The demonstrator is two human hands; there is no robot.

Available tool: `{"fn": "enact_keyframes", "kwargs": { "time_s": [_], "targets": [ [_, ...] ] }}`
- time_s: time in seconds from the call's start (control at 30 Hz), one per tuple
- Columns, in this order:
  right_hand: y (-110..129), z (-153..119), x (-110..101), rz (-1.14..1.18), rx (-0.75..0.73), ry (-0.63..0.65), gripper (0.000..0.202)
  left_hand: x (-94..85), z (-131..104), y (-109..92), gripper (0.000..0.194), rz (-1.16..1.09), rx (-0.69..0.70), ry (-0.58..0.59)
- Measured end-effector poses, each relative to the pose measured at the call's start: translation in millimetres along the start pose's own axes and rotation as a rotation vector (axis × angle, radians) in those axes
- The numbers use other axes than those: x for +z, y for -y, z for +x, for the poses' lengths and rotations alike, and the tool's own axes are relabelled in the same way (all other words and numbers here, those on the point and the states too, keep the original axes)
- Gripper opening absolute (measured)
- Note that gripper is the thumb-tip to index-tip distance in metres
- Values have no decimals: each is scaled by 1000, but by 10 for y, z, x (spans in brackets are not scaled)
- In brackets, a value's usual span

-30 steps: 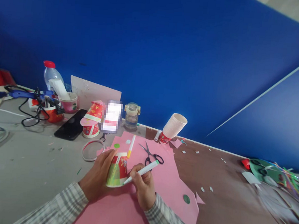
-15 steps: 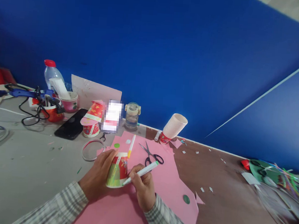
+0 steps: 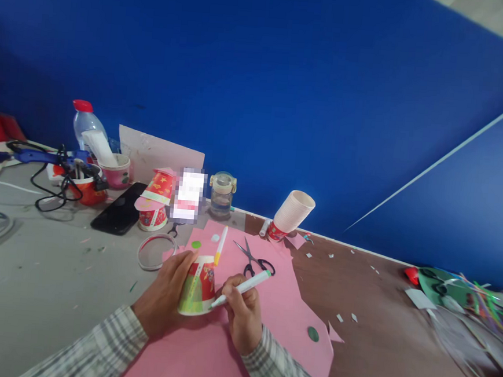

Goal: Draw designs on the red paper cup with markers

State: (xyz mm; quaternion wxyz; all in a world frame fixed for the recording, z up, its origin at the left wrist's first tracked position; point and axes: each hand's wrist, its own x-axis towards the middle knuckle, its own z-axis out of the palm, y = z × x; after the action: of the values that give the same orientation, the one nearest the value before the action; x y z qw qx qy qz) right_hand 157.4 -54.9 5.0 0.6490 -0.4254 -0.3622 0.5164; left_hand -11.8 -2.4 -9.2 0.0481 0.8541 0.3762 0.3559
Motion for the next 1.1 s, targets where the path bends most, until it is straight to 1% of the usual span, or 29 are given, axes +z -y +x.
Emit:
{"fn": "enact_keyframes", "kwargs": {
  "time_s": [0.2,0.43,0.5,0.6,0.7,0.77,0.83,0.93,0.97,1.03,1.1],
  "targets": [
    [26,-17,10,-72,-24,25,16,1,-7,-5,94,-3,-28,7],
    [107,-18,60,-132,-44,26,18,22,-20,33,99,17,-2,9],
    [95,-4,70,-77,-38,-23,19,24,-22,36,101,24,-9,20],
    [48,26,67,72,-37,-139,22,24,-26,35,100,27,-12,25],
    [10,40,48,82,-77,-183,26,16,-23,25,96,21,-10,12],
    [8,26,35,6,-115,-165,30,2,-11,11,94,6,-19,-2],
    [26,-8,28,-105,-182,-138,28,-20,11,-6,94,-19,-40,-21],
    [71,-74,28,-326,-373,-69,16,-56,48,-26,97,-58,-66,-64],
    [84,-94,31,-402,-441,-30,16,-66,59,-30,97,-68,-70,-81],
    [99,-123,40,-542,-549,56,24,-80,74,-34,98,-89,-73,-108],
    [95,-134,53,-655,-618,102,33,-88,80,-36,98,-114,-77,-122]
  ]
}}
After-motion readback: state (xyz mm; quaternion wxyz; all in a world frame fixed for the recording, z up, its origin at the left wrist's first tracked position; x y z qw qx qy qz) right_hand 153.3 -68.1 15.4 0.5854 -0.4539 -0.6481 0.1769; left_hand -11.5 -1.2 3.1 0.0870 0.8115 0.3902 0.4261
